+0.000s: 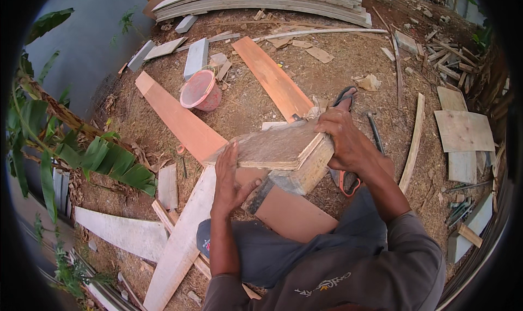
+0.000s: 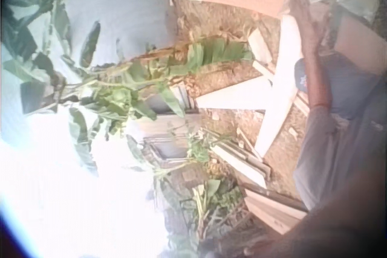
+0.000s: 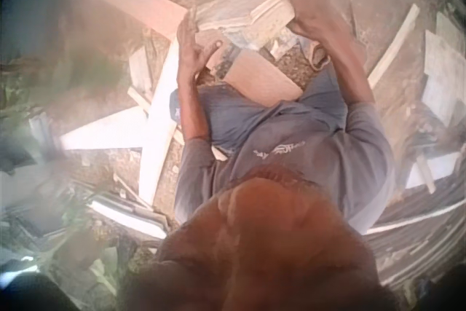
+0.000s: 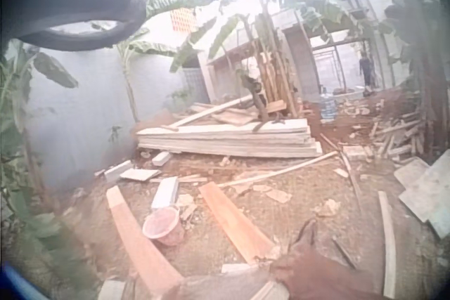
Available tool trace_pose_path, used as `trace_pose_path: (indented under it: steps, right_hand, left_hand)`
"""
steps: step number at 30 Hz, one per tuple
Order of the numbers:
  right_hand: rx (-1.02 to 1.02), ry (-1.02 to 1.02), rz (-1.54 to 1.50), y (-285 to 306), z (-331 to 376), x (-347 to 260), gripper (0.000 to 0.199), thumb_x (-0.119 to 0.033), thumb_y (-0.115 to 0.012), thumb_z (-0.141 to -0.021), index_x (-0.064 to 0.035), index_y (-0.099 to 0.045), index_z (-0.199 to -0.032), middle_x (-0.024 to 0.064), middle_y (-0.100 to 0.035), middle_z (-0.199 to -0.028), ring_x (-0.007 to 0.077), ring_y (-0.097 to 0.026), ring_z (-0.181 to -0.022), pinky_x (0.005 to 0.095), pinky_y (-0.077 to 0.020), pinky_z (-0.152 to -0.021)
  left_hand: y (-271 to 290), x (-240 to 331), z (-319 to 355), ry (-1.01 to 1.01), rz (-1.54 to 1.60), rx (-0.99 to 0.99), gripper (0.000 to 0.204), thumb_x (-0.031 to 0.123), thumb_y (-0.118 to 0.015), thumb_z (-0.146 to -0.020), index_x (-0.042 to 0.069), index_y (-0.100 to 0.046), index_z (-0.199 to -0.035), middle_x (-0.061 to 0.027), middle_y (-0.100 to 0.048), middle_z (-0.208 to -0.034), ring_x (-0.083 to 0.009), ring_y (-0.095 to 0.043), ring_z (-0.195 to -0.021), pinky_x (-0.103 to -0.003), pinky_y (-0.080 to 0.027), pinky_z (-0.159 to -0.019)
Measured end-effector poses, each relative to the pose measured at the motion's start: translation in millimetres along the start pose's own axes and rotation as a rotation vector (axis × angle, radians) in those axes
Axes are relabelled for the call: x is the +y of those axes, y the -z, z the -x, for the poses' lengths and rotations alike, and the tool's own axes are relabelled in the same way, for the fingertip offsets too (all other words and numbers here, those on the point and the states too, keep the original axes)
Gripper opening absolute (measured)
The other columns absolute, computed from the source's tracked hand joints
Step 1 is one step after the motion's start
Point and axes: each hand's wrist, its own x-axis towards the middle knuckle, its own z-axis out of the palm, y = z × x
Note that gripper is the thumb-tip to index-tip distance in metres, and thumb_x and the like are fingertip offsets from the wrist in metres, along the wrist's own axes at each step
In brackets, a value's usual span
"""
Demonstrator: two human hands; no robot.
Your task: The person sits on the ground and uses a hand saw to cut a wooden plank. They then place another plank on top, pick up nails from a bucket, and hammer them into the wood to join the pieces.
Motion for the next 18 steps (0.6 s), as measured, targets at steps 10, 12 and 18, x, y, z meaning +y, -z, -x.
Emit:
trace_pose_path:
  steps: [10,12,18]
  right_hand:
    - [0.057,0.03,0.074,-107,57,-18,0.054,-0.02,-0.073,-0.082,-0.0133,-0.052,-0.131,0.0071,-0.052,-0.124,0.0279,-0.047,-0.129,0.0518,-0.0317,-0.115]
    - [-0.161,-0.086,0.004,-92,75,-12,0.065,-0.029,-0.075,-0.084,-0.0119,-0.048,-0.14,0.0097,-0.05,-0.134,0.0288,-0.044,-0.135,0.051,-0.0294,-0.119]
    - [-0.05,-0.878,-1.006,-70,108,12,0.089,-0.045,-0.073,-0.093,-0.0068,-0.026,-0.159,0.0162,-0.04,-0.154,0.0287,-0.045,-0.14,0.0448,-0.0365,-0.116]
  left_hand:
    - [-43,11,23,-0.112,-0.205,-0.128,0.07,0.011,-0.09,-0.061,0.003,-0.063,-0.125,-0.0165,-0.069,-0.125,-0.034,-0.064,-0.121,-0.048,-0.045,-0.109]
    - [-44,-2,36,-0.16,-0.194,-0.135,0.072,0.012,-0.091,-0.061,0.003,-0.063,-0.126,-0.017,-0.068,-0.127,-0.035,-0.064,-0.122,-0.049,-0.046,-0.108]
    - [-36,-27,73,-0.104,-0.148,-0.02,0.069,0.013,-0.092,-0.063,0.004,-0.063,-0.125,-0.0178,-0.067,-0.13,-0.0385,-0.062,-0.125,-0.055,-0.044,-0.11]
